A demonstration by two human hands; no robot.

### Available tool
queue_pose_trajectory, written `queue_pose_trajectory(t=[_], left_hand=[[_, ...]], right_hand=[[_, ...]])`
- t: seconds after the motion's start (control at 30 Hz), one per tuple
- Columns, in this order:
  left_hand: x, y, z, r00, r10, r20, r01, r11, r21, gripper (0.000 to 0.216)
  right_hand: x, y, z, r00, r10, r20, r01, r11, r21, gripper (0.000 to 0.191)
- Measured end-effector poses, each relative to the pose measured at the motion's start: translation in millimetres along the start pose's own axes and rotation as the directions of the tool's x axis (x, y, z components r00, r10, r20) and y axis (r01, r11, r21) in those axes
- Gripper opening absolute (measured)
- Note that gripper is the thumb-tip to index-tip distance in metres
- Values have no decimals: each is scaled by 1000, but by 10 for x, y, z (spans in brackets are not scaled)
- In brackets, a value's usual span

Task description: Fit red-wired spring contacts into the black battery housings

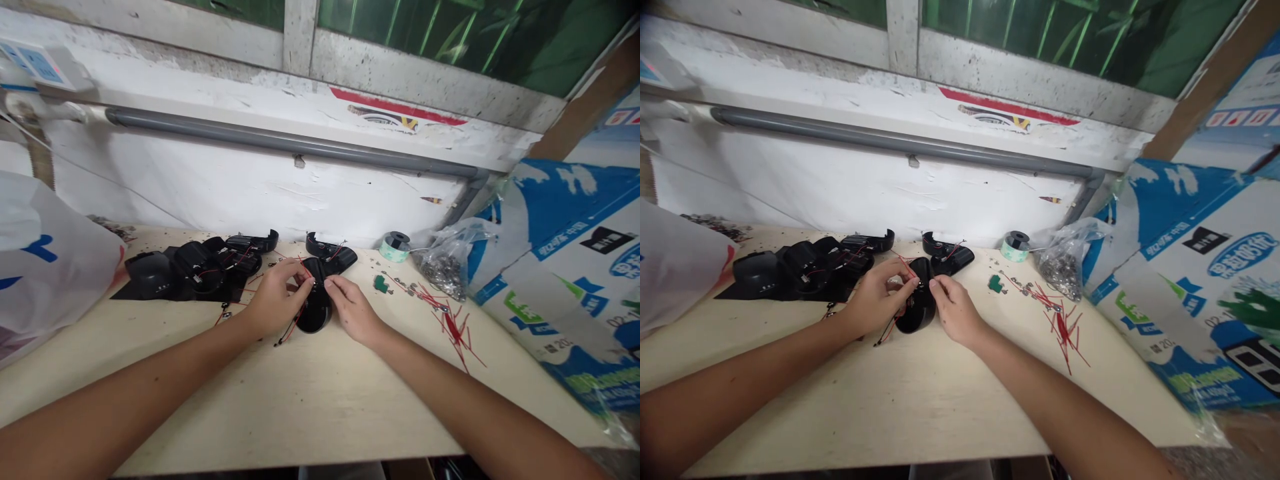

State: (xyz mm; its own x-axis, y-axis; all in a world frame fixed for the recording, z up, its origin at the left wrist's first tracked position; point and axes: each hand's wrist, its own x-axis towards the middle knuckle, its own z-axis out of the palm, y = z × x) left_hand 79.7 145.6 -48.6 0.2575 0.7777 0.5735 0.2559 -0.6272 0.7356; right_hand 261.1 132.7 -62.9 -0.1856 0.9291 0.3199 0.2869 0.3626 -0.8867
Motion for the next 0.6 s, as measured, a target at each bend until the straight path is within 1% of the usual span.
queue_pose_trajectory(t=[0.13, 0.37, 0.6], left_hand=[[-16, 27, 8, 999, 20, 25, -20, 1000, -10, 15], [-11, 49, 14, 997, 64, 52, -64, 998, -4, 13], [-18, 43, -8, 997, 67, 36, -67, 998, 4, 14]], right_hand=[[-21, -50, 12, 1000, -4, -2, 4, 1000, -3, 34], [-23, -34, 23, 999, 10, -43, -10, 1000, 5, 33], [-46, -36, 31, 998, -5, -69, -1, 996, -91, 33]])
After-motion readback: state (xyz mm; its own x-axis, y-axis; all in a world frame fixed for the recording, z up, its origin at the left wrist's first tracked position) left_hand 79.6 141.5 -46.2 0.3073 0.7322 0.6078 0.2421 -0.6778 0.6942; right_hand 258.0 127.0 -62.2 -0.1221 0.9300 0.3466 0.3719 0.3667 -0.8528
